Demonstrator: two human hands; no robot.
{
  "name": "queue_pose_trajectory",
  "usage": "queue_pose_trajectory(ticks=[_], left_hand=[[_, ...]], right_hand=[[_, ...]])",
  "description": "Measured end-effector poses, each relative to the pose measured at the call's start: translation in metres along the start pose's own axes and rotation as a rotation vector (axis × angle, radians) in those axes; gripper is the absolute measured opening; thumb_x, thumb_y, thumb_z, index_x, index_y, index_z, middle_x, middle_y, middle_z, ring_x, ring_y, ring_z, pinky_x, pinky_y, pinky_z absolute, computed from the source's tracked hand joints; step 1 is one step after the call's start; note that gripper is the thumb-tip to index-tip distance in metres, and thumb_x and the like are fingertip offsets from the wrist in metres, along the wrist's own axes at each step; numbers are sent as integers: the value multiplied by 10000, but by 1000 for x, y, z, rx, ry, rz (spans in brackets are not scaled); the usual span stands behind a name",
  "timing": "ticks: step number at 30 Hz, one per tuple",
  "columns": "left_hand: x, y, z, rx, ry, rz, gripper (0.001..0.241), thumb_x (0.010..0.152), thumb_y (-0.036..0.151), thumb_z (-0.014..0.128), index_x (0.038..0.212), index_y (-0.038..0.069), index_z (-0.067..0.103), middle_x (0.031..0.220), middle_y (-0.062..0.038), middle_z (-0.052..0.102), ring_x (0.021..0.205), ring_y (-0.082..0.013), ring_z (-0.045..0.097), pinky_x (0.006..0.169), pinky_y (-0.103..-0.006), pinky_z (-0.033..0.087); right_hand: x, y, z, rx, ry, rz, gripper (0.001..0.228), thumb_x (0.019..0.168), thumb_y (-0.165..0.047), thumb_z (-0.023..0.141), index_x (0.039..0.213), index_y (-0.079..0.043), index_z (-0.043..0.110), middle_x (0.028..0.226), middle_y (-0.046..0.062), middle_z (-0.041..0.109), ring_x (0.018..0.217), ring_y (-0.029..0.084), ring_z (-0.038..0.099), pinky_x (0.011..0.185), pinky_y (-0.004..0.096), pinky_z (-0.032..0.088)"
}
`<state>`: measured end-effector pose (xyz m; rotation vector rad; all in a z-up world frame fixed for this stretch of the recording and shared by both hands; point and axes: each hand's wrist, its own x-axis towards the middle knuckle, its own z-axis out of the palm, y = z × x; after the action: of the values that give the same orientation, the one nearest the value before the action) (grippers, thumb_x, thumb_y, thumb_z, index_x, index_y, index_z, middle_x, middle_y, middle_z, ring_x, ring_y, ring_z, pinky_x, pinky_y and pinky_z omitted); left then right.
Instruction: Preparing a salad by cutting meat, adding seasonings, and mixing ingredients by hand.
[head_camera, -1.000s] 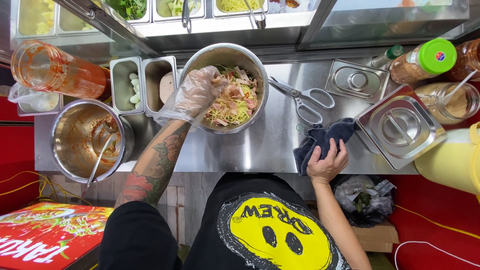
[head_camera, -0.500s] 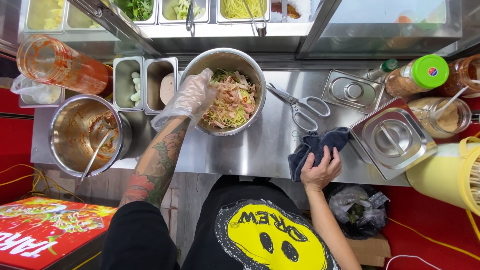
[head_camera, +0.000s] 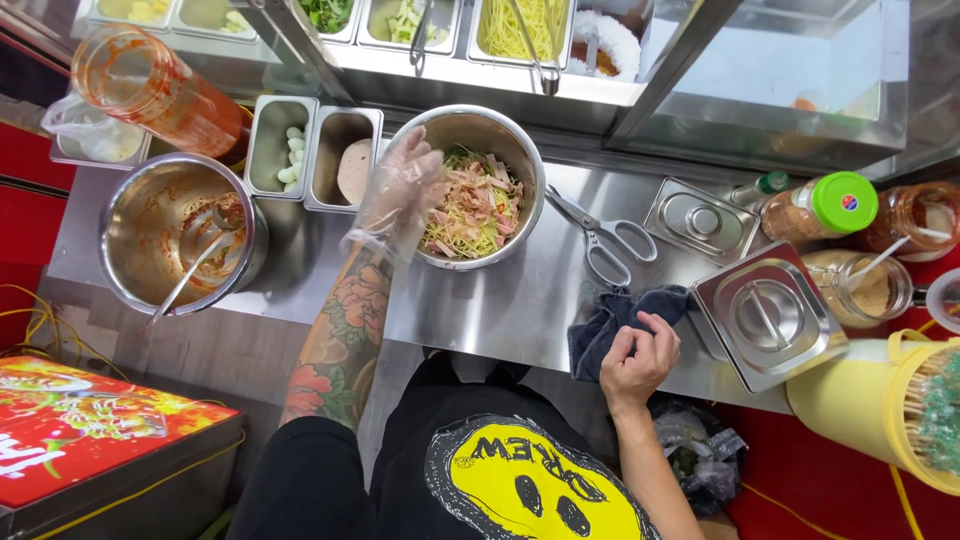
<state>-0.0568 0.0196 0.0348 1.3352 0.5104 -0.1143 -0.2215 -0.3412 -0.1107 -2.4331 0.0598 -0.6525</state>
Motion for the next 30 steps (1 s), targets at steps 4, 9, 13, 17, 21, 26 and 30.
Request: queue_pose_trajectory(ticks=[4,9,13,17,21,26,30], left_hand=[[-11,-3,3,-264,26,-123,665,1023,394,554,1569,107,305,1435,-78,480,1133,-305,582,931,-524,523],[51,-70,-31,-320,-130,258,773,1037,386,678,1540,-116,372,1497,-395,485,1318,-478,575,1095,-527,481],[-20,25,-23,-179,-138,-101,509,1020,402,541,1460,166,443,1351,-27,523,1172,-280,614,965,-426,518],[19,-9,-33,969,-171,526,324,1052,333,532,1091,66,711,1077,-186,721,1032,-351,667,924,-459,512],[0,2,-31,731,40,618,369,965,336,613,1046,-16,688,982,-226,723,955,-385,706,863,-468,561],[3,24,-15,426,137,440,469,924,387,585,1089,-41,679,986,-258,732,954,-407,705,859,-470,554],[-5,17,-3,454,154,300,481,928,414,565,1088,-24,683,1012,-272,717,989,-435,685,881,-485,534]], right_hand=[[-2,14,17,-59,-30,-33,127,960,-95,679,860,-29,638,1296,107,665,1275,327,589,1137,480,441],[1,5,18,-121,-59,-117,618,792,-123,616,1366,104,581,1520,264,475,1369,460,454,1144,537,362],[-14,-1,43,-316,-84,104,299,917,-191,677,1207,-125,646,1535,111,545,1399,346,517,1209,482,388],[2,-119,68,-101,-204,86,354,927,-191,701,1217,-21,589,1467,159,519,1320,333,502,1123,432,383],[-15,-272,73,633,-321,106,526,883,-83,658,1379,18,514,1425,195,544,1293,288,564,1117,385,443],[-4,-352,82,729,-194,28,400,1054,-154,540,1412,22,552,1455,196,598,1360,279,603,1163,371,469],[23,-330,88,348,-88,19,516,1091,-310,441,1416,77,543,1509,225,518,1441,303,467,1186,398,357]])
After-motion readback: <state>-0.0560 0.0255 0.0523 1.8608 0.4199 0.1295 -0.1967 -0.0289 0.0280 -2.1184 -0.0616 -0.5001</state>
